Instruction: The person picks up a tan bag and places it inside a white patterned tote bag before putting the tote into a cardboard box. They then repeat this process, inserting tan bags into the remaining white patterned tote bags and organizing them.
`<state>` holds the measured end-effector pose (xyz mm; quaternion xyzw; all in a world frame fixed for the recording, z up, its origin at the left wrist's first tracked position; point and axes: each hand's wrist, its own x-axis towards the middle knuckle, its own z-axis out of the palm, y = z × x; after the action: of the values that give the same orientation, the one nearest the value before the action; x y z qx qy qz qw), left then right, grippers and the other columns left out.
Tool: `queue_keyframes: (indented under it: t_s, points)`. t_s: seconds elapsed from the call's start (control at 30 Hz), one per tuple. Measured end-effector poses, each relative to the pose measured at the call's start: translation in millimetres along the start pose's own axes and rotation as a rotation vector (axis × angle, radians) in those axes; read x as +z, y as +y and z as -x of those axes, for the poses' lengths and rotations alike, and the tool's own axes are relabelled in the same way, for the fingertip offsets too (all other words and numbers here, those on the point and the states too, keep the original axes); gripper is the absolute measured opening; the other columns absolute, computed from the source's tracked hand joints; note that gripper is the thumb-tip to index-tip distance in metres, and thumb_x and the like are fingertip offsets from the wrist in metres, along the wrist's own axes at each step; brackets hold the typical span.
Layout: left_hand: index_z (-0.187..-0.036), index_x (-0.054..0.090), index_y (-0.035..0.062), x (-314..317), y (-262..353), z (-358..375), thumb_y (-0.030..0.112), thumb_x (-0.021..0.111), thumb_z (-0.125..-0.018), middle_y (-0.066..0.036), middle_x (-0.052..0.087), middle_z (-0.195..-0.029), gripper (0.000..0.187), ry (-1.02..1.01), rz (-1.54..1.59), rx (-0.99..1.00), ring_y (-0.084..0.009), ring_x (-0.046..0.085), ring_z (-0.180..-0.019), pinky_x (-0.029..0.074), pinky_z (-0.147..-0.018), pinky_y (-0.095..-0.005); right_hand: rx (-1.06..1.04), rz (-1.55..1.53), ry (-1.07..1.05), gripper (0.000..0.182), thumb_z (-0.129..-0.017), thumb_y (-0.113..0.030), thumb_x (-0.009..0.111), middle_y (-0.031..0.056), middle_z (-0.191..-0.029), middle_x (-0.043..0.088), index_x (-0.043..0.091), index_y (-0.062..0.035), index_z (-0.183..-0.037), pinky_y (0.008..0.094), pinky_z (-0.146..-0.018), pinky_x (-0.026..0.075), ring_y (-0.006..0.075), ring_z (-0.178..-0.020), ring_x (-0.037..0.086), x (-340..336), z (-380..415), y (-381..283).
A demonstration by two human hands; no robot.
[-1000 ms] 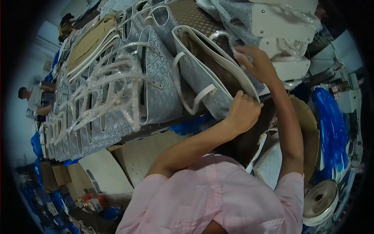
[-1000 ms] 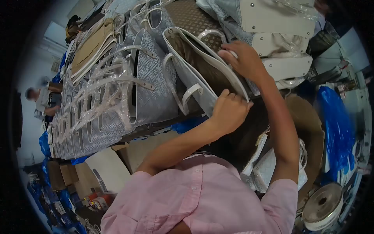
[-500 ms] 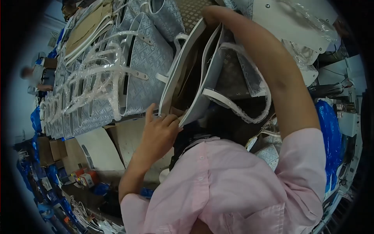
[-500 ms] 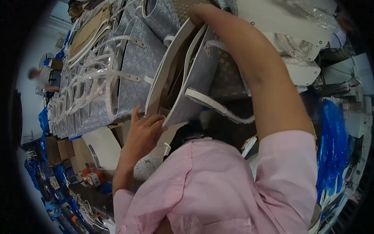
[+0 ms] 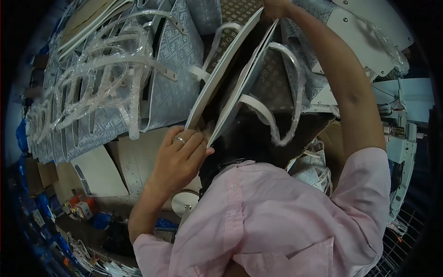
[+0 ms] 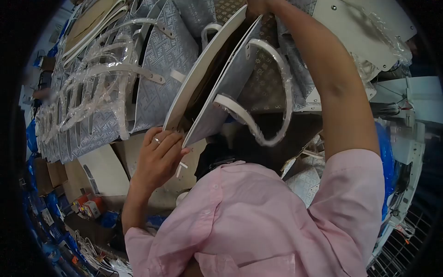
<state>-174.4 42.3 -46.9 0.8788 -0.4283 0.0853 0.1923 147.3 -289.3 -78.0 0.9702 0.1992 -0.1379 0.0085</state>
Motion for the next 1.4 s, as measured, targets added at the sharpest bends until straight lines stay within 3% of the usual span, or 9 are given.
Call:
queue_keyframes:
  t_s: [0.4,0.53,0.63,0.73,0.83,1.03,1.2,1.3,1.4]
  points:
    - [-0.088,0.06,0.0024,-0.2,16.1,-23.7,0.014,0.07,-0.073,-0.007,0.061,-0.092,0.021,-0.053,-0.122,-0.123,-0.0226,0.057,-0.088,0.042,-0.083,-0.0394,-0.011,0.009,0.096,0.02,-0.07,-0.014,0.067,0.0194,-0.079,0.066,0.068,-0.0017,-0.085,0.0421,-0.064,0.053,0.0358,-0.073,0.065,1.5,2.0,21.9]
    - [-0.087,0.06,0.0024,19.9,18.9,-20.2,0.014,0.07,-0.073,-0.007,0.061,-0.091,0.02,-0.044,-0.049,-0.153,-0.0222,0.057,-0.088,0.041,-0.084,-0.0402,0.011,0.131,0.352,0.014,-0.067,-0.012,0.068,0.019,-0.071,0.065,0.069,-0.0008,-0.075,0.04,-0.061,0.052,0.0326,-0.068,0.065,12.1,11.5,13.8]
    - [-0.085,0.06,0.0026,18.8,27.1,-29.3,0.016,0.068,-0.075,-0.007,0.06,-0.09,0.018,-0.055,-0.133,-0.086,-0.0223,0.057,-0.086,0.041,-0.085,-0.0401,0.058,-0.001,0.282,0.025,-0.067,-0.015,0.071,0.0181,-0.071,0.064,0.069,-0.0011,-0.088,0.0374,-0.057,0.052,0.0298,-0.062,0.065,5.0,18.7,6.2]
    - [-0.078,0.058,0.0016,35.6,41.9,-42.2,0.023,0.065,-0.079,-0.009,0.058,-0.08,0.022,-0.019,-0.11,0.074,-0.0221,0.056,-0.073,0.042,-0.082,-0.0388,-0.061,-0.791,0.339,0.046,-0.077,-0.025,0.07,0.0126,-0.09,0.065,0.058,-0.0037,-0.116,0.0323,-0.065,0.051,0.0216,-0.077,0.063,2.8,37.5,-11.7]
    - [-0.072,0.058,0.0025,71.2,72.6,-66.3,0.024,0.066,-0.078,-0.009,0.054,-0.072,0.024,0.049,0.017,0.178,-0.0215,0.053,-0.066,0.042,-0.079,-0.0369,-0.213,-0.69,0.619,0.049,-0.082,-0.03,0.067,0.0128,-0.102,0.063,0.054,-0.0037,-0.121,0.0315,-0.077,0.05,0.02,-0.094,0.061,22.8,18.9,-30.4]
    - [-0.077,0.061,0.0008,102.0,96.1,-134.7,0.03,0.064,-0.078,-0.011,0.055,-0.072,0.029,-0.054,0.209,0.042,-0.024,0.055,-0.069,0.042,-0.081,-0.0387,-0.201,-0.832,0.6,0.047,-0.089,-0.032,0.059,0.014,-0.11,0.062,0.051,-0.0025,-0.124,0.031,-0.088,0.047,0.0212,-0.104,0.058,-21.0,90.3,-68.5]
    - [-0.111,0.056,-0.0013,31.4,48.8,-128.3,0.031,0.057,-0.084,-0.019,0.054,-0.113,0.042,-0.224,0.118,0.424,-0.0332,0.054,-0.105,0.037,-0.097,-0.0472,0.195,-0.665,0.685,0.048,-0.085,-0.026,0.064,0.0148,-0.114,0.061,0.052,-0.0033,-0.125,0.0329,-0.09,0.045,0.0219,-0.107,0.058,14.1,252.3,-109.6]
    - [-0.118,0.055,0.0017,-39.9,-24.3,-175.4,0.018,0.052,-0.088,-0.017,0.055,-0.121,0.034,-0.695,0.005,0.215,-0.0303,0.054,-0.111,0.045,-0.092,-0.0401,0.446,-0.728,0.709,0.052,-0.083,-0.026,0.067,0.0166,-0.114,0.06,0.051,-0.0032,-0.126,0.0341,-0.089,0.045,0.0232,-0.106,0.058,46.0,303.7,-142.2]
    - [-0.13,0.047,0.009,-36.7,-123.5,-221.3,0.018,0.053,-0.09,-0.013,0.053,-0.126,0.042,-0.485,-0.175,0.08,-0.0295,0.054,-0.112,0.047,-0.093,-0.0389,0.643,-0.829,0.682,0.054,-0.082,-0.025,0.067,0.0195,-0.115,0.059,0.049,-0.0024,-0.127,0.0349,-0.085,0.047,0.0254,-0.105,0.059,57.6,315.9,-164.3]
